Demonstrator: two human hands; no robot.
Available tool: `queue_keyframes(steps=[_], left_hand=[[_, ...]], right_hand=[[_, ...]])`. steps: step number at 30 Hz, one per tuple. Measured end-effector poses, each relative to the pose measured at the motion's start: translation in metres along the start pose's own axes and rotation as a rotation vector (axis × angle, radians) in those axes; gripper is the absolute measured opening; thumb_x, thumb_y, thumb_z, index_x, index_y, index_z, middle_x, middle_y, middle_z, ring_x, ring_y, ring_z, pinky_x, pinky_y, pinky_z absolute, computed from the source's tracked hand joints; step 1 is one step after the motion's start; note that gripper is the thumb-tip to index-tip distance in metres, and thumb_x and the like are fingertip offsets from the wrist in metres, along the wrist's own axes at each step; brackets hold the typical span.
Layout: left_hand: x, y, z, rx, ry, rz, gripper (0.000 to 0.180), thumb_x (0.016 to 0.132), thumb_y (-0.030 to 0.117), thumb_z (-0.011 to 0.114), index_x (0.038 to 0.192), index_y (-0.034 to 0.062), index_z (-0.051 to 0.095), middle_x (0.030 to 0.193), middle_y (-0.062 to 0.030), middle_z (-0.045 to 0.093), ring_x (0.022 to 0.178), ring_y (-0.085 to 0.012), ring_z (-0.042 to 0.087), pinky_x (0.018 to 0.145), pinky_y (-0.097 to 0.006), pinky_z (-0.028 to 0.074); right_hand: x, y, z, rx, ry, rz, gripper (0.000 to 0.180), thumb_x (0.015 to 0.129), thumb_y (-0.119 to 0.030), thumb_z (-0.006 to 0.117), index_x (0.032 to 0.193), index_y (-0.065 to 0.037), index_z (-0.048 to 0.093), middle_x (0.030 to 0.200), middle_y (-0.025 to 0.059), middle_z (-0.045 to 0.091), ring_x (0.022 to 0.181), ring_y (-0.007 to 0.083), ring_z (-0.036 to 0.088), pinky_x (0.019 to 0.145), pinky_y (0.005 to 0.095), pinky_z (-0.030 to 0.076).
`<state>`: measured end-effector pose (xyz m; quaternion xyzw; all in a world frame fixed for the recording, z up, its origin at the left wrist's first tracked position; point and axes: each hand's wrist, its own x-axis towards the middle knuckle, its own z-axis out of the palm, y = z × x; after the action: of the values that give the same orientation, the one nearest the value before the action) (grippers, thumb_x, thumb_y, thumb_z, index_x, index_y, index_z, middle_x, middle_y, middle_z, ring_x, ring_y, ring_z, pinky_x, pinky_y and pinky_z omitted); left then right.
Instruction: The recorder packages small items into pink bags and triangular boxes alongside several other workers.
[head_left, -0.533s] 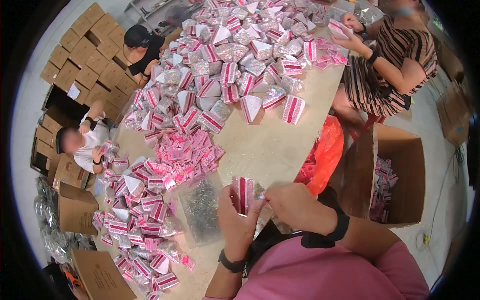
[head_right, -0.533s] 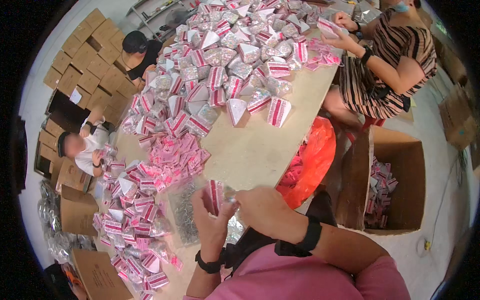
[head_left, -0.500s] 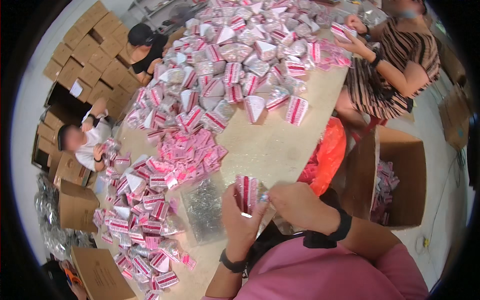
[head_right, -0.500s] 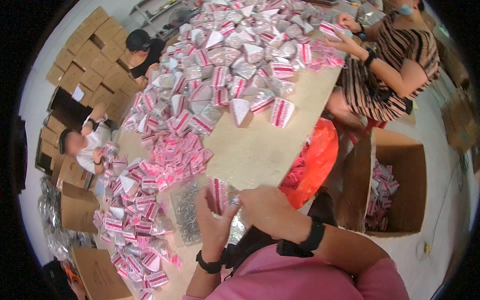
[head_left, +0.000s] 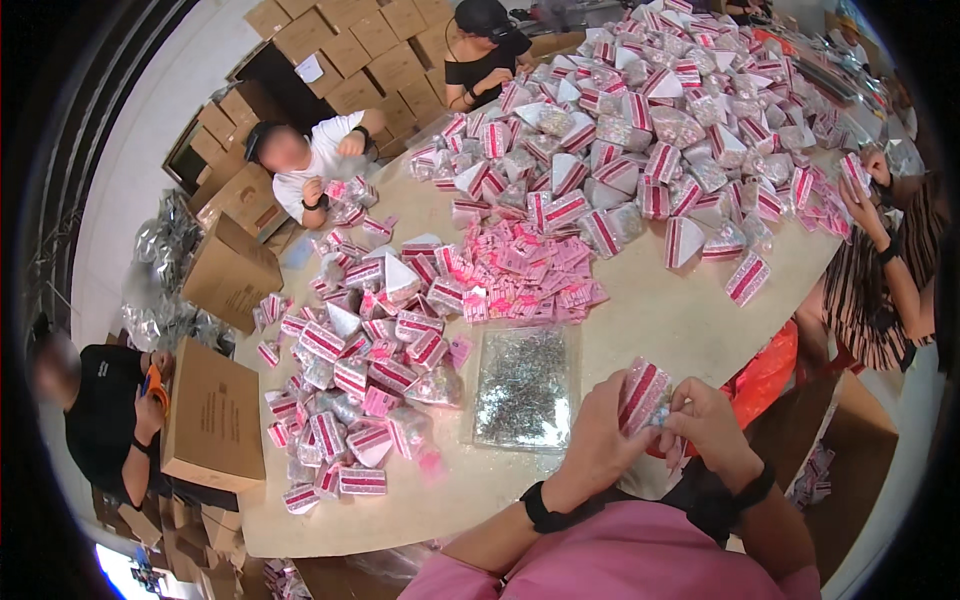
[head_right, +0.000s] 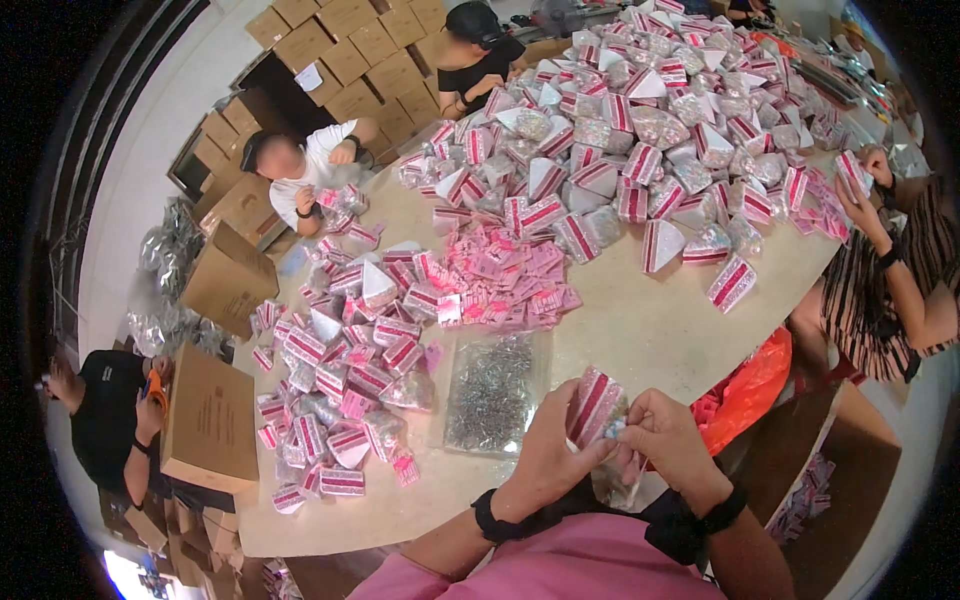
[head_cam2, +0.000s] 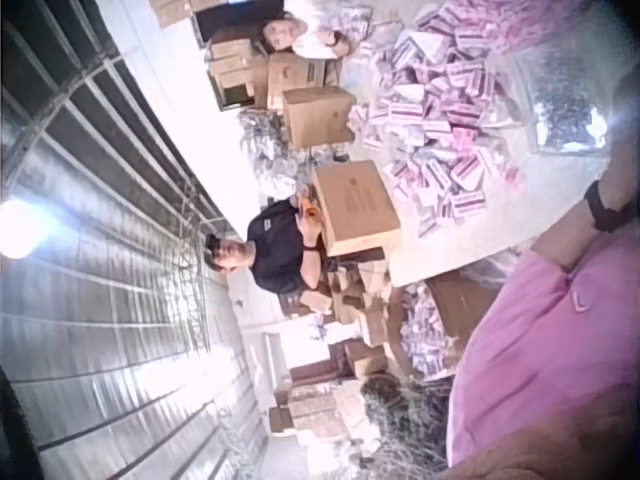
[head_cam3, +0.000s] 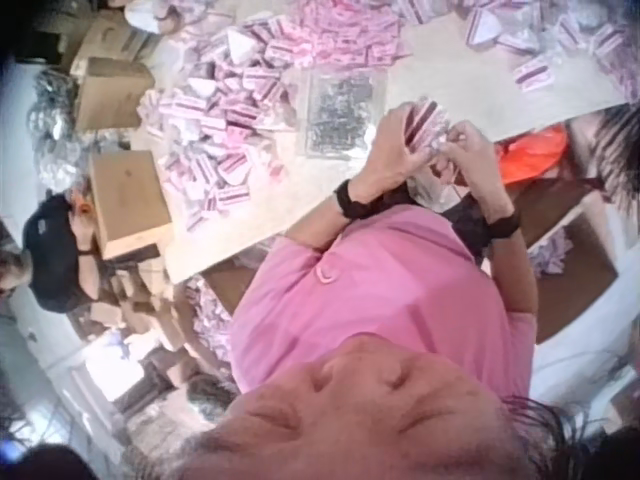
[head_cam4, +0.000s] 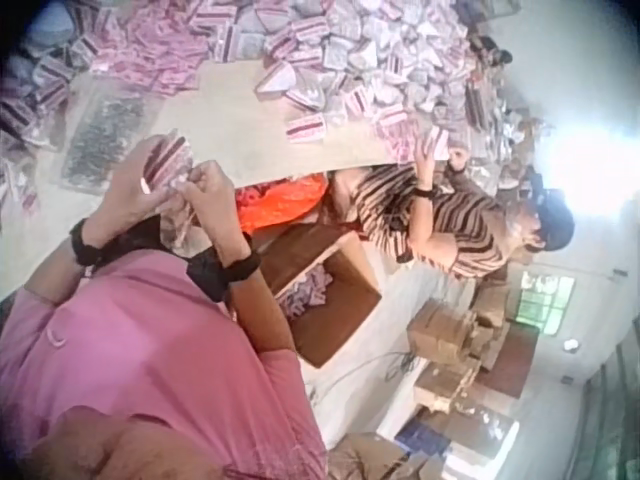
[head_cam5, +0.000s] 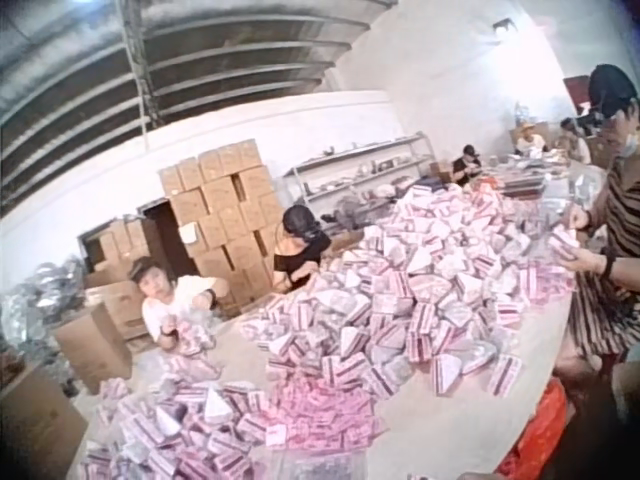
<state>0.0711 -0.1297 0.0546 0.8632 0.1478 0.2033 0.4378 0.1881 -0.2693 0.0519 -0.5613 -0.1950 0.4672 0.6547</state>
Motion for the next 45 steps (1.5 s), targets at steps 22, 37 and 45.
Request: queue_keyframes(steps=[22,37,45], left_hand=[[-0.044,-0.107,-0.237,-0.351,0.807,-0.317,0.051,0.078,0.001,0.058,0.127,0.0007,0.046,0.134,-0.0128,0.043,0.118,-0.0245,0.045,0.089,-0.032,0.045],[-0.021,-0.110,-0.072,0.796,0.083,-0.023,0.022,0.074,0.009,0.064,0.094,0.0027,0.057,0.090,-0.0141,0.055,0.083,-0.0351,0.051,0.074,-0.043,0.044],[-0.020,-0.123,-0.088,0.569,0.154,-0.107,0.006,0.079,0.010,0.059,0.080,0.0040,0.061,0.077,-0.0141,0.057,0.077,-0.0333,0.054,0.069,-0.041,0.044]], right_hand=[[0.014,0.047,-0.032,0.297,0.047,0.179,0.016,0.092,-0.016,0.050,0.094,-0.001,0.053,0.071,0.0111,0.060,0.051,0.0169,0.057,0.049,0.0261,0.047],[0.018,0.064,-0.030,0.342,0.095,0.171,0.009,0.090,-0.011,0.051,0.090,-0.002,0.054,0.068,0.0095,0.060,0.050,0.0148,0.054,0.046,0.0247,0.044],[0.018,0.074,-0.033,0.365,0.119,0.214,0.009,0.090,-0.011,0.052,0.089,-0.003,0.055,0.067,0.0091,0.061,0.049,0.0146,0.054,0.046,0.0252,0.044]])
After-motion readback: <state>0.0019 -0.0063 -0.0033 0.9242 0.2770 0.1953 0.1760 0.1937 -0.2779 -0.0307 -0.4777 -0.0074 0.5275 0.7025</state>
